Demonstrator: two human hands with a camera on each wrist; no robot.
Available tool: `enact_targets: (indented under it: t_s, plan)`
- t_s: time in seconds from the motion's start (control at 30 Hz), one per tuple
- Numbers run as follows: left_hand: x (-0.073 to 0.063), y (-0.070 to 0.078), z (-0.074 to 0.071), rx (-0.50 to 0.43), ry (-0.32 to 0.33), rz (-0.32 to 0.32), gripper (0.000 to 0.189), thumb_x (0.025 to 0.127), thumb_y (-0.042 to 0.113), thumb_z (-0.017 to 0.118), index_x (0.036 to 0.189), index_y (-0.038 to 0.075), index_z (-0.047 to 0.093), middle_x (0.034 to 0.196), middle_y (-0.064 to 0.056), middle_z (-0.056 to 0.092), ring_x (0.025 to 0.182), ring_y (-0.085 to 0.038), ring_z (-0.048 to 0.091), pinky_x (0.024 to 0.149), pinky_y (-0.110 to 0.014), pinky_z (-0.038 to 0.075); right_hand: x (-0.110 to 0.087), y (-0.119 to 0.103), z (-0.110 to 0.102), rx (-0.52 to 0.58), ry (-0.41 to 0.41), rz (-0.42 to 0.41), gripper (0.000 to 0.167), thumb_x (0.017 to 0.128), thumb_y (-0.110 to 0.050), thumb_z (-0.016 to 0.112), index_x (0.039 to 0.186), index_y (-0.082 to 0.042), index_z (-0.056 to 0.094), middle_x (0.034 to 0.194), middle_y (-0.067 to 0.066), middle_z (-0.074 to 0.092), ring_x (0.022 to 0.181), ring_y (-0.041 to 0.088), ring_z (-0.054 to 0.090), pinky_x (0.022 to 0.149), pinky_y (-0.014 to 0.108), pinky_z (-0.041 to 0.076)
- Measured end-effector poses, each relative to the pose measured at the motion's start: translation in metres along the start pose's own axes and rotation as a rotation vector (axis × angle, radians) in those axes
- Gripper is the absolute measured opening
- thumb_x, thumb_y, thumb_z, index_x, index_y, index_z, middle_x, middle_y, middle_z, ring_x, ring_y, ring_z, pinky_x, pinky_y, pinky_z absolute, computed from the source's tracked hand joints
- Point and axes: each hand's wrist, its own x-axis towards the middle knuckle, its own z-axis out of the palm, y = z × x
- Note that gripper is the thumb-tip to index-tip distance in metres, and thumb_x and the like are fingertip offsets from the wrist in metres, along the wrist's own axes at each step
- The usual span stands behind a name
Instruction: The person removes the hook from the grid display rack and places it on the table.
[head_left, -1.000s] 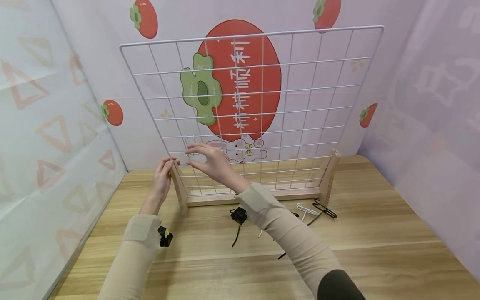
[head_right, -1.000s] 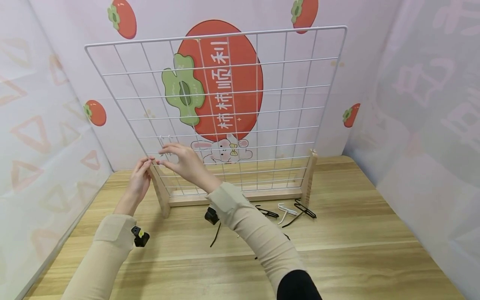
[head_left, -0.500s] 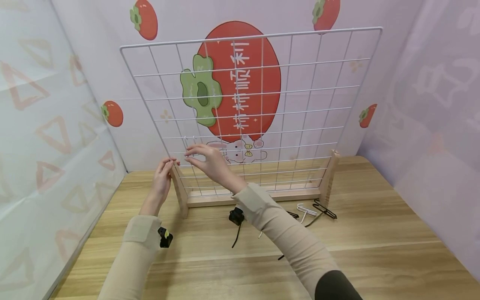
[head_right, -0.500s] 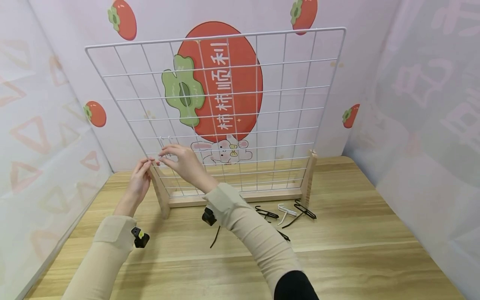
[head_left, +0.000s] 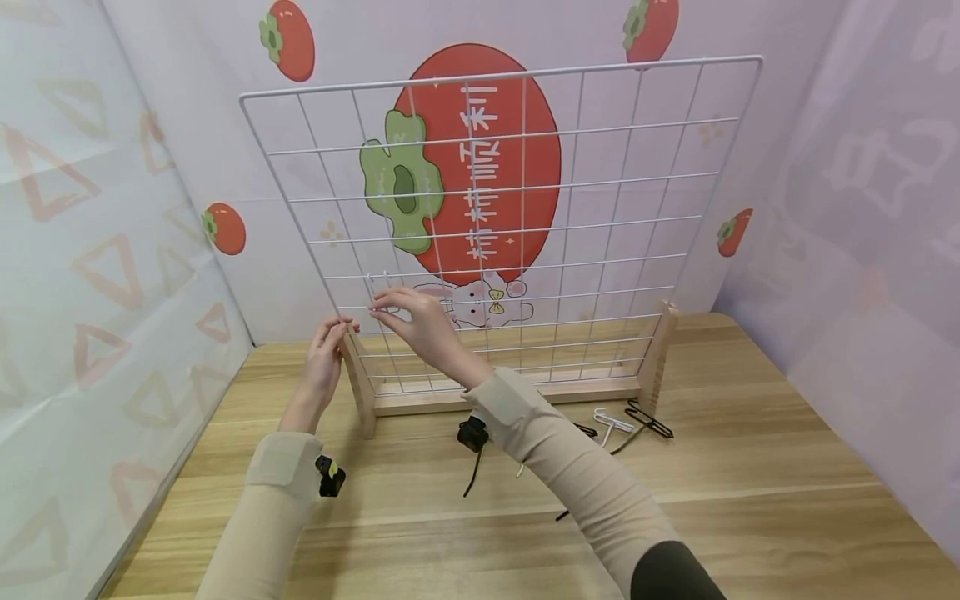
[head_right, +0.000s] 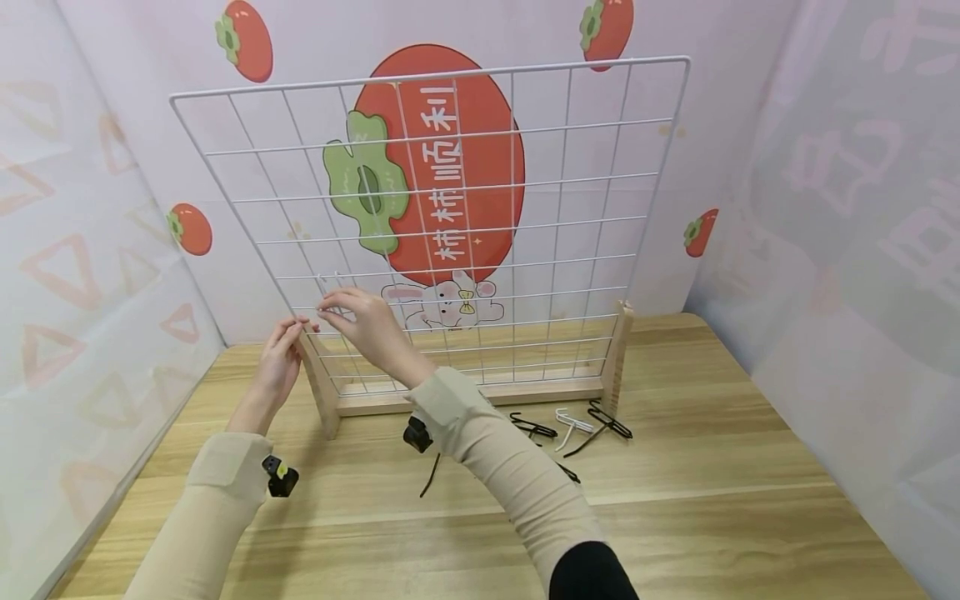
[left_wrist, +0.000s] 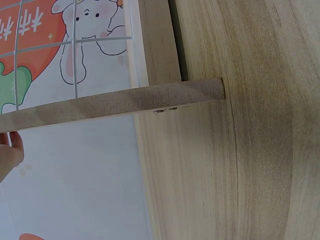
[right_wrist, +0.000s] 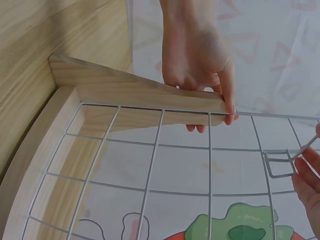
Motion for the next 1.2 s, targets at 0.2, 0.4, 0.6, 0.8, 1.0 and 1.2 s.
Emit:
enact_targets:
  t_s: [0.2, 0.4, 0.6, 0.8, 1.0, 1.2]
  plan:
    - [0.000, -0.001, 0.000, -0.010, 0.011, 0.009, 0.009, 0.095, 0.019, 0.040, 0.096, 0.019, 0.049, 0.091, 0.004, 0.055, 0.098, -0.012, 0.043, 0.084, -0.022, 0.030, 0.002, -0.001, 0.000, 0.014, 0.025, -0.014, 0.012, 0.079, -0.003, 0.064, 0.090, 0.001, 0.066, 0.094, 0.010, 0.065, 0.090, 0.017, 0.060, 0.081, 0.013, 0.040]
    - [0.000, -0.001, 0.001, -0.017, 0.012, 0.009, 0.010, 0.095, 0.019, 0.040, 0.095, 0.020, 0.050, 0.091, 0.004, 0.055, 0.097, -0.013, 0.042, 0.083, -0.023, 0.029, 0.004, -0.003, -0.001, 0.024, 0.047, -0.028, 0.011, 0.079, -0.002, 0.064, 0.089, 0.001, 0.066, 0.091, 0.010, 0.065, 0.087, 0.016, 0.060, 0.080, 0.013, 0.041]
    - [0.000, -0.001, 0.000, -0.009, 0.003, 0.013, 0.010, 0.095, 0.019, 0.040, 0.095, 0.020, 0.050, 0.091, 0.005, 0.055, 0.097, -0.011, 0.043, 0.083, -0.023, 0.029, 0.008, -0.005, -0.004, 0.031, 0.063, -0.036, 0.010, 0.080, -0.002, 0.063, 0.089, 0.001, 0.066, 0.091, 0.010, 0.066, 0.088, 0.017, 0.061, 0.081, 0.012, 0.040]
    - [0.000, -0.001, 0.001, -0.011, 0.012, 0.011, 0.009, 0.095, 0.019, 0.040, 0.096, 0.019, 0.049, 0.091, 0.005, 0.055, 0.097, -0.012, 0.043, 0.083, -0.023, 0.029, 0.010, -0.008, -0.007, 0.028, 0.096, -0.068, 0.012, 0.079, -0.003, 0.063, 0.090, 0.001, 0.066, 0.091, 0.010, 0.066, 0.087, 0.016, 0.061, 0.081, 0.012, 0.040]
    - [0.001, -0.001, 0.001, -0.018, 0.004, 0.012, 0.012, 0.096, 0.018, 0.038, 0.096, 0.019, 0.050, 0.091, 0.005, 0.056, 0.098, -0.013, 0.041, 0.083, -0.023, 0.029, 0.012, -0.013, -0.011, 0.014, 0.101, -0.102, 0.012, 0.079, -0.004, 0.063, 0.090, 0.001, 0.066, 0.092, 0.011, 0.066, 0.089, 0.016, 0.061, 0.082, 0.012, 0.039]
    - [0.001, -0.002, 0.000, 0.003, 0.000, 0.008, 0.012, 0.096, 0.019, 0.038, 0.097, 0.020, 0.050, 0.092, 0.005, 0.055, 0.097, -0.012, 0.042, 0.083, -0.023, 0.029, 0.011, -0.016, -0.014, 0.006, 0.104, -0.131, 0.011, 0.079, -0.003, 0.064, 0.089, 0.002, 0.066, 0.092, 0.011, 0.066, 0.089, 0.017, 0.061, 0.083, 0.013, 0.039]
